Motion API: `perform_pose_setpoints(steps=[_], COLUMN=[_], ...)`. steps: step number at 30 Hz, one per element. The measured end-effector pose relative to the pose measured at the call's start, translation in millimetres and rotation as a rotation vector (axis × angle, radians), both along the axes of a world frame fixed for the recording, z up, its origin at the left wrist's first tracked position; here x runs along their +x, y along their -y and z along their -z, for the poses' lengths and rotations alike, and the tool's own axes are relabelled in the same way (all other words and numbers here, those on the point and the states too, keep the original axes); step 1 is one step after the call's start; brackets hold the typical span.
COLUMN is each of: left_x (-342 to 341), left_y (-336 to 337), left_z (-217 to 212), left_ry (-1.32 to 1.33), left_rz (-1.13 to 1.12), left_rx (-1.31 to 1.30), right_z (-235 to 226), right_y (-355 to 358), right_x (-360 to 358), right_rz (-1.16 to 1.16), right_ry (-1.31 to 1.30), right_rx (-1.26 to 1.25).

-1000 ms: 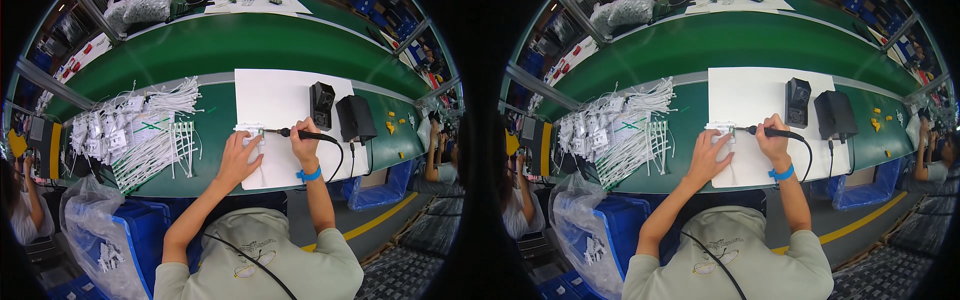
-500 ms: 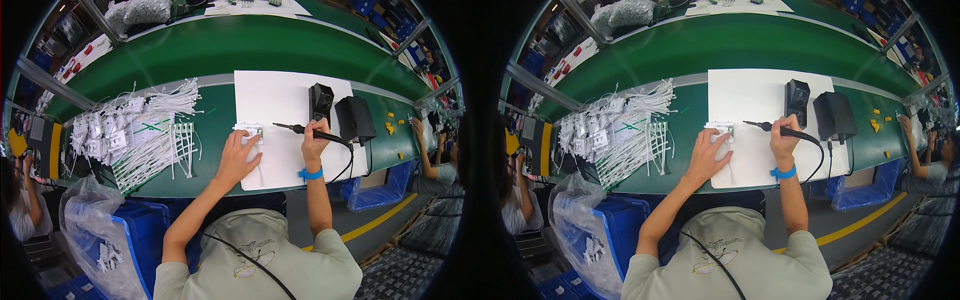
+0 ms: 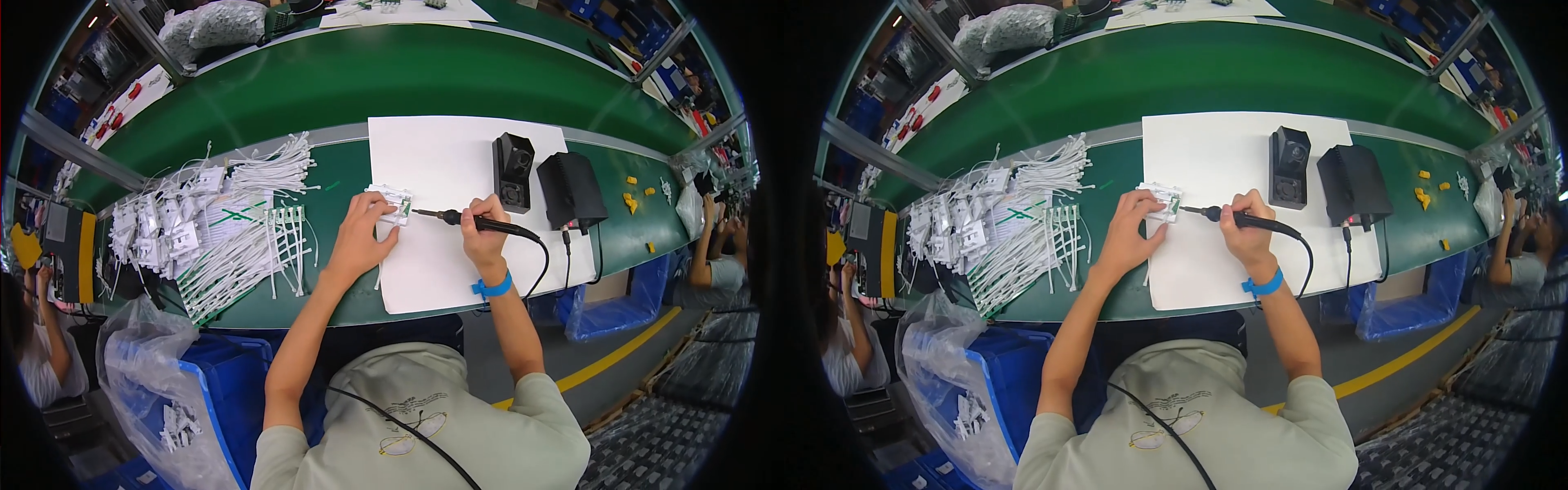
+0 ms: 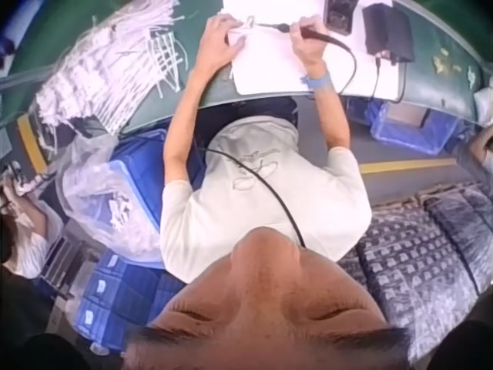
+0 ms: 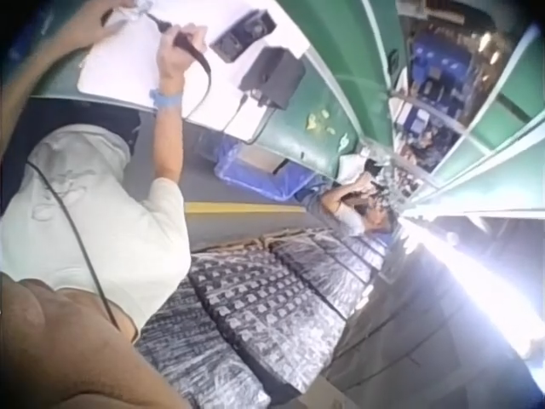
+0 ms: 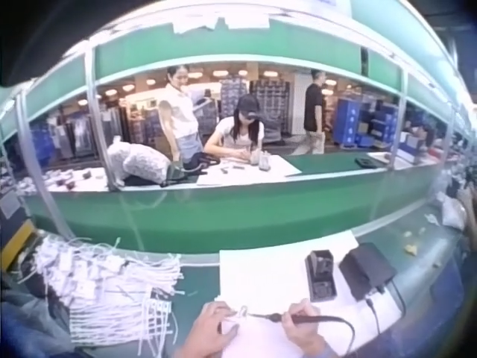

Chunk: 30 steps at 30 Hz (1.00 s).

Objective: Soldering wires onto a small electronic circuit board component at an assembly line workstation.

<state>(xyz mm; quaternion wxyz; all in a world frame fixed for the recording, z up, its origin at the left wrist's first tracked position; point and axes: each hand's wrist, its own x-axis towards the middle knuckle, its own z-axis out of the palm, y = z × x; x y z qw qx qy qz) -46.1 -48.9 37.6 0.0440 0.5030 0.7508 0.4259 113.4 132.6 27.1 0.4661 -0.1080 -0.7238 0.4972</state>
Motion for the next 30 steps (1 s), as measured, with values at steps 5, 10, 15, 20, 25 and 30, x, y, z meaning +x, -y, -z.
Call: perform_pose_setpoints(steps=[5,10,15,20,25,30], left_x=[-8.0,-7.6,-6.6,-6.2,-6.0,-6.0], left_y=[1.1,-0.2,-0.7,0.5,1.2,0.8], left_z=[-2.4,2.7,3.9,4.9,5.2,6.4], left_ry=[0.027,0.018,0.013,0.06,0.056,0.062], left_rz=[0.058,0.045,0.037,0.038,0.034,0.037], left_rx=[-0.007,0.01,0.021,0.005,0.007,0.015], right_z=[-1.8,-6.3,-5.1,-5.7,-3.9,-2.8], right_y=[1.2,5.5,6.9,7.3,6.7,5.5], right_x=[1.1,-0.7,-1.9,-2.2,-2.0,-1.4], right_rz=[-0.045,-0.068,-0.068,-0.063,-0.067,-0.073], right_ry=[0.042,0.113,0.131,0.141,0.144,0.153], right_rx=[0.035,0.127,0.141,0.13,0.132,0.137])
